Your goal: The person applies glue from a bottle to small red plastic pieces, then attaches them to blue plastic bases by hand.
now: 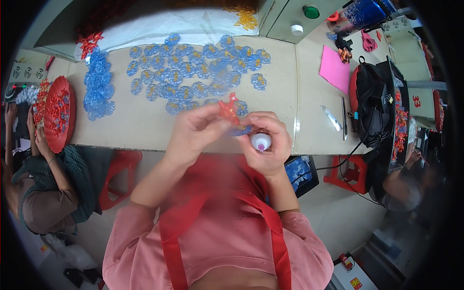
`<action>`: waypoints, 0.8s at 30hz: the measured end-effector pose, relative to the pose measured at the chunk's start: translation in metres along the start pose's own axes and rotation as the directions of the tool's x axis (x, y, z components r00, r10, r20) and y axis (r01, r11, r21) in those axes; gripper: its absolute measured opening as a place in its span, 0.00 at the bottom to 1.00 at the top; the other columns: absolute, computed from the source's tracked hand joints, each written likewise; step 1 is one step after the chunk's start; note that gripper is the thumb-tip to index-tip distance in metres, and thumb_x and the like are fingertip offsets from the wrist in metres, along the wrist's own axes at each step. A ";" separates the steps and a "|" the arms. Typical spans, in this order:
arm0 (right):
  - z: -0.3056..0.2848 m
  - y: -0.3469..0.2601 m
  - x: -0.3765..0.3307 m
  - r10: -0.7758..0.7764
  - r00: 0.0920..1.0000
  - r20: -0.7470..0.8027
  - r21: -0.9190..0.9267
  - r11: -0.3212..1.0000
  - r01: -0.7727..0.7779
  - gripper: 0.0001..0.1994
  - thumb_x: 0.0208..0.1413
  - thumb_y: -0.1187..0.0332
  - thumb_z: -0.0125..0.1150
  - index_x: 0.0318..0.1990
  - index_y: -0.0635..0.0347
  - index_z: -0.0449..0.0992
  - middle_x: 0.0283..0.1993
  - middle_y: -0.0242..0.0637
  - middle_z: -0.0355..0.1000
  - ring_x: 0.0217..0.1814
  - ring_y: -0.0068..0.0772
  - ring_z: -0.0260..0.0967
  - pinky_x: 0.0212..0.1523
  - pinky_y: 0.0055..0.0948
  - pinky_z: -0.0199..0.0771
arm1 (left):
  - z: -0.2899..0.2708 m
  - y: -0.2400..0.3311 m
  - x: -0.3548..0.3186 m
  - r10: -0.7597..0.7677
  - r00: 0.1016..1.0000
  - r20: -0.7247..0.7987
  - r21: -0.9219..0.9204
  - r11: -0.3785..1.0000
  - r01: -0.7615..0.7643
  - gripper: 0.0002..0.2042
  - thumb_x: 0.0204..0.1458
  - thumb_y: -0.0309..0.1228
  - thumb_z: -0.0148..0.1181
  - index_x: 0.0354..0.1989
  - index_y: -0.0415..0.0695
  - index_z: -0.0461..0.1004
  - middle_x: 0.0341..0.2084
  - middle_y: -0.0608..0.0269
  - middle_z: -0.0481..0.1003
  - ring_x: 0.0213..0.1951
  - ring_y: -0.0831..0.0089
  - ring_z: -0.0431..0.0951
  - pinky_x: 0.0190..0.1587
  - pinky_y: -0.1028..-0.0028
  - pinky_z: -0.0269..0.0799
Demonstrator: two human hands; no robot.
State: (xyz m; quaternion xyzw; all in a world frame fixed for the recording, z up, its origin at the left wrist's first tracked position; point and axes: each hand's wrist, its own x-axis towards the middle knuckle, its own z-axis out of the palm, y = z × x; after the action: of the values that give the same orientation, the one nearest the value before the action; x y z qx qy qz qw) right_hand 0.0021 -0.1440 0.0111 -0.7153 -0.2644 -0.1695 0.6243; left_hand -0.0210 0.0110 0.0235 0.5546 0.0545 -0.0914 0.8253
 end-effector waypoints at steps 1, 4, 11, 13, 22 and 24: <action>-0.001 0.000 0.001 -0.002 1.000 0.002 0.001 1.000 0.002 0.19 0.32 0.83 0.65 0.37 0.65 0.68 0.33 0.44 0.71 0.29 0.32 0.71 0.22 0.22 0.73 | 0.000 0.001 0.000 0.003 1.000 -0.001 -0.001 1.000 -0.003 0.15 0.46 0.20 0.52 0.45 0.32 0.68 0.34 0.58 0.74 0.39 0.74 0.73 0.46 0.75 0.65; -0.004 -0.001 0.003 -0.006 1.000 0.015 -0.025 1.000 0.006 0.19 0.32 0.83 0.65 0.36 0.65 0.69 0.32 0.44 0.71 0.29 0.33 0.71 0.23 0.22 0.73 | 0.002 0.004 0.000 -0.003 1.000 -0.010 0.012 1.000 0.003 0.15 0.46 0.21 0.53 0.44 0.32 0.69 0.34 0.58 0.74 0.39 0.74 0.73 0.46 0.75 0.65; -0.010 -0.005 0.008 -0.122 0.985 0.119 -0.106 0.985 0.135 0.18 0.36 0.82 0.63 0.39 0.64 0.66 0.33 0.44 0.71 0.29 0.28 0.69 0.26 0.21 0.70 | 0.002 0.008 -0.003 0.067 0.998 0.018 0.025 0.997 -0.067 0.15 0.45 0.22 0.54 0.44 0.31 0.69 0.35 0.56 0.74 0.39 0.73 0.73 0.47 0.74 0.65; -0.011 -0.008 0.009 -0.167 0.977 0.134 -0.105 0.978 0.182 0.18 0.37 0.81 0.63 0.39 0.64 0.66 0.32 0.45 0.70 0.29 0.30 0.69 0.27 0.22 0.71 | 0.002 0.010 -0.005 0.128 0.991 0.046 0.062 0.990 -0.130 0.15 0.45 0.22 0.55 0.43 0.31 0.69 0.36 0.56 0.73 0.39 0.73 0.73 0.47 0.72 0.65; -0.007 -0.019 0.004 -0.283 0.959 -0.009 0.002 0.959 0.283 0.15 0.35 0.78 0.66 0.33 0.59 0.69 0.28 0.40 0.71 0.26 0.33 0.72 0.23 0.25 0.73 | -0.002 0.010 -0.005 0.356 0.908 0.218 0.152 0.907 -0.392 0.17 0.39 0.32 0.60 0.36 0.33 0.72 0.30 0.55 0.74 0.36 0.65 0.71 0.55 0.56 0.52; -0.008 -0.020 0.004 -0.299 0.954 0.008 -0.029 0.954 0.299 0.15 0.36 0.78 0.66 0.33 0.59 0.69 0.28 0.39 0.71 0.26 0.33 0.72 0.22 0.24 0.72 | 0.000 0.011 -0.006 0.360 0.909 0.210 0.153 0.906 -0.394 0.17 0.39 0.32 0.60 0.36 0.33 0.72 0.29 0.55 0.73 0.35 0.65 0.71 0.55 0.56 0.52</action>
State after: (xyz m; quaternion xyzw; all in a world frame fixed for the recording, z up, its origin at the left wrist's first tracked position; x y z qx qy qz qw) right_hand -0.0055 -0.1493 0.0309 -0.6766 -0.3679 -0.2648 0.5804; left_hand -0.0242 0.0158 0.0346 0.6212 -0.1368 0.0164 0.7715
